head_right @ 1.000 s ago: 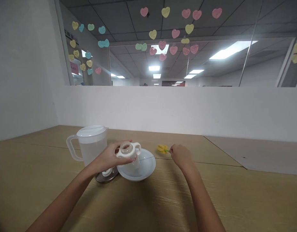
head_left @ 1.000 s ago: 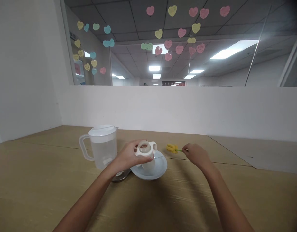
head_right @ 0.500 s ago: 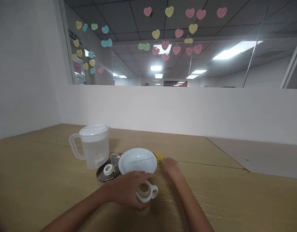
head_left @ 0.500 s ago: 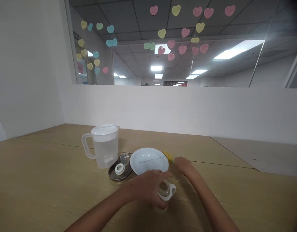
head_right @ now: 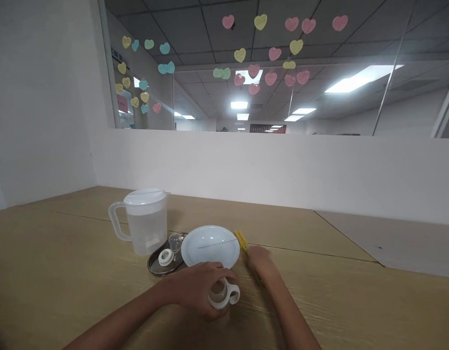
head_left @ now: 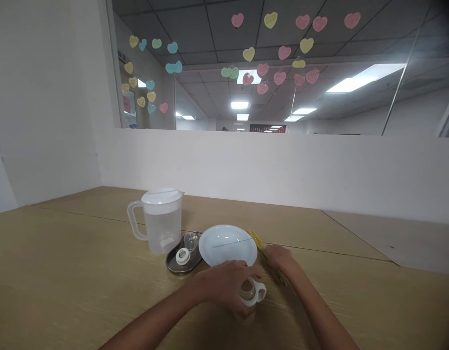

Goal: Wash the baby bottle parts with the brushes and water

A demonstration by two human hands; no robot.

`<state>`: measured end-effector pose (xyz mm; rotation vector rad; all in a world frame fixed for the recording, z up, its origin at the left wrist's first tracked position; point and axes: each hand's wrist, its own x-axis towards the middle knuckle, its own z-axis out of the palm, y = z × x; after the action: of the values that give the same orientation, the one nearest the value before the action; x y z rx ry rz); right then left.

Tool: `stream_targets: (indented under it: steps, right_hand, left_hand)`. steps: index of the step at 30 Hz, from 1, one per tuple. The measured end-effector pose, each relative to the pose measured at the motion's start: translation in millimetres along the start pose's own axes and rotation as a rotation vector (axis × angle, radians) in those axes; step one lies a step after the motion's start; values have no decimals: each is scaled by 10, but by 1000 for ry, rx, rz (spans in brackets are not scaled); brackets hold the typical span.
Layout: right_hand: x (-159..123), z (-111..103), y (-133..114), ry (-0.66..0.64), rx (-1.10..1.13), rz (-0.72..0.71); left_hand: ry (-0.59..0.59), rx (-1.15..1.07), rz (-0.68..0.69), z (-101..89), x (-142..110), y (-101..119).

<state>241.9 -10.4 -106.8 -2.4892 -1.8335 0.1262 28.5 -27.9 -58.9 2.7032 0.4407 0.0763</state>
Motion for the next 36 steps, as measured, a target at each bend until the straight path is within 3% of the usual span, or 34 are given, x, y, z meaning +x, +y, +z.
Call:
stream_targets:
  steps: [13, 21, 24, 28, 31, 33, 35, 36]
  right_hand:
    - [-57, -18, -4, -81, 28, -22]
    - [-109, -197, -41, -69, 60, 28]
    - [-120, -261, 8, -42, 77, 20]
    - [-100, -318, 93, 35, 101, -4]
    - [-51, -307, 88, 125, 126, -16]
    - [-9, -262, 40, 177, 143, -21]
    - [31, -195, -26, 210, 156, -25]
    - [48, -158, -58, 221, 159, -26]
  left_hand:
    - [0, 8, -21, 71, 42, -69]
    - [15, -13, -15, 105, 77, -90]
    - [29, -41, -32, 8, 17, -46]
    - [221, -151, -71, -363, -166, -44]
    - [490, -150, -206, -673, -290, -222]
    - [633, 8, -303, -791, -323, -438]
    - [606, 341, -499, -807, -313, -690]
    - [581, 397, -565, -780, -296, -811]
